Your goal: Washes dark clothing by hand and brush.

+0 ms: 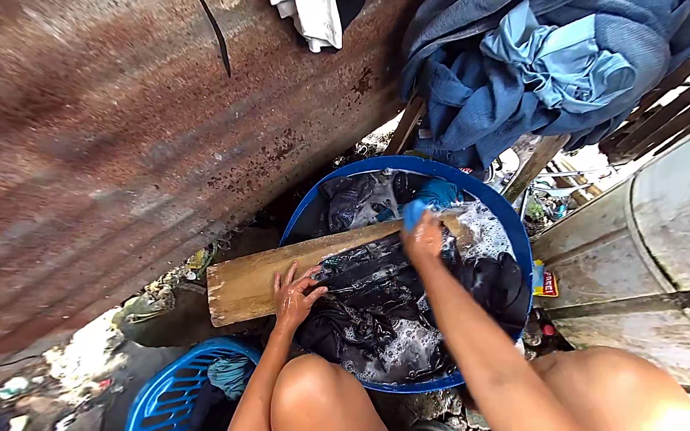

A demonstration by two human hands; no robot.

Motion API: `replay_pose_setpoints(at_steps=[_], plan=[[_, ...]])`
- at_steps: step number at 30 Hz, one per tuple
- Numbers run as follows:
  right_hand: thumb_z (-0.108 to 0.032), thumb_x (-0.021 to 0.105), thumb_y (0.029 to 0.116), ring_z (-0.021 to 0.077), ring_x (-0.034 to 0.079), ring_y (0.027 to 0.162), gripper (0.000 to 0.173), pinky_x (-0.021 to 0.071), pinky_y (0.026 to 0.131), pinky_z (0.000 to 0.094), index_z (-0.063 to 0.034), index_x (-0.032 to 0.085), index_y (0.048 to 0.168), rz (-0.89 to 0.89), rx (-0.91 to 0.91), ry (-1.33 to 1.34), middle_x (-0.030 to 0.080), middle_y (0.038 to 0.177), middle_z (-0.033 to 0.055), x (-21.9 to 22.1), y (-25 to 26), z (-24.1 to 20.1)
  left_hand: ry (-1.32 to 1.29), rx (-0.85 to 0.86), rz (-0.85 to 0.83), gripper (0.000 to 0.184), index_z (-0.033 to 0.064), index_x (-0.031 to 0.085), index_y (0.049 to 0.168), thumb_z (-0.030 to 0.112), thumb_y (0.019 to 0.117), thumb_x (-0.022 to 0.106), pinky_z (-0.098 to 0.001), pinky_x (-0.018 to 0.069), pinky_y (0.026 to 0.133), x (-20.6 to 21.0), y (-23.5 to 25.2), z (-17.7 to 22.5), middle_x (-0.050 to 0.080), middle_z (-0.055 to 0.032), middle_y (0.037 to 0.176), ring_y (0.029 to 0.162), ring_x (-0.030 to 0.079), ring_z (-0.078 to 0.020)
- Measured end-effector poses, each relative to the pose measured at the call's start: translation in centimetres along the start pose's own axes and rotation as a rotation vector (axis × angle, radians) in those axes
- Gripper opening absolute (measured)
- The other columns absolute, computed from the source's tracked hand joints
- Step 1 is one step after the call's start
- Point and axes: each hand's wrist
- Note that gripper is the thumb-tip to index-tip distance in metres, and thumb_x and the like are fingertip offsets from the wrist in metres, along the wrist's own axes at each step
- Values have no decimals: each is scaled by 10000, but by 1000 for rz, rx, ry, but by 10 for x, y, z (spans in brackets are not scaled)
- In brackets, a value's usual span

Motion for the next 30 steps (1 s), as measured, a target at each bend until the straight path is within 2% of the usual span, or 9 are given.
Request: replay_pose_setpoints(at_steps=[2, 5, 12, 14, 16, 20, 26, 28, 30], plan=[[-334, 688, 942, 471, 636, 1180, 701, 547, 919, 620, 29, 441, 1488, -156, -223, 18, 580, 1361, 322, 36, -67, -52, 12, 12, 0, 253, 72, 799, 991, 298, 925, 708, -683, -16, 1212, -3, 2, 1, 679, -63, 1358, 1500, 340, -416], [-309, 629, 1006, 463, 534, 1339, 666, 486, 1022, 606, -47, 394, 1572, -494, -530, -66, 513, 1475, 292, 45, -127, -84, 16, 26, -2, 276, -8, 778, 1062, 207, 916, 685, -681, 10, 1220, -6, -3, 0, 681, -185, 1318, 1472, 372, -459], [-362, 692, 962, 551, 544, 1279, 757, 477, 969, 703, 6, 379, 1545, -11, 25, -52, 492, 1443, 363, -32, 26, 47, 4, 35, -13, 253, 56, 796, 980, 290, 918, 724, -693, -19, 1205, -6, 1, 1, 668, -65, 1375, 1501, 327, -437], [-352, 701, 944, 537, 572, 1250, 783, 505, 948, 685, 5, 360, 1552, -7, 59, -4, 491, 1449, 358, -16, 9, 21, 6, 15, -18, 250, 52, 794, 975, 287, 917, 731, -689, -27, 1204, -5, 1, 3, 668, -65, 1375, 1506, 321, -427], [-374, 698, 934, 476, 648, 1152, 723, 550, 897, 634, 13, 438, 1486, -105, -130, 25, 595, 1339, 316, 23, -54, -32, 14, 18, -11, 241, 46, 791, 982, 269, 915, 727, -684, -25, 1207, -5, 3, 4, 671, -81, 1368, 1506, 323, -424], [-346, 604, 1022, 465, 537, 1334, 661, 488, 1017, 606, -65, 389, 1580, -489, -518, -90, 519, 1468, 292, 38, -127, -77, 6, 55, 10, 231, -4, 783, 1019, 179, 899, 707, -688, 6, 1212, -8, -4, 0, 675, -176, 1333, 1472, 361, -473], [-367, 685, 968, 548, 561, 1261, 740, 496, 951, 696, -13, 390, 1547, -39, -7, -35, 493, 1444, 368, -28, 20, 41, -18, 42, -4, 268, 52, 794, 951, 307, 909, 725, -696, -32, 1202, -4, 0, -1, 665, -67, 1379, 1507, 316, -433], [-375, 686, 960, 535, 577, 1246, 776, 507, 951, 680, 3, 361, 1555, -9, 62, 19, 495, 1443, 364, -18, 11, 21, -7, 30, 4, 275, 60, 794, 943, 324, 911, 722, -690, -32, 1204, -3, 1, -1, 670, -55, 1374, 1509, 317, -425], [-384, 681, 953, 471, 648, 1158, 732, 548, 906, 631, 18, 414, 1503, -91, -114, 40, 588, 1349, 320, 17, -50, -26, 0, 36, 8, 269, 55, 793, 956, 308, 912, 710, -688, -25, 1203, -2, 1, 1, 672, -70, 1368, 1506, 319, -432]])
Point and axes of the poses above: each hand's wrist, its own y-axis towards the middle knuckle, its own x-axis out of the palm, z = x × y
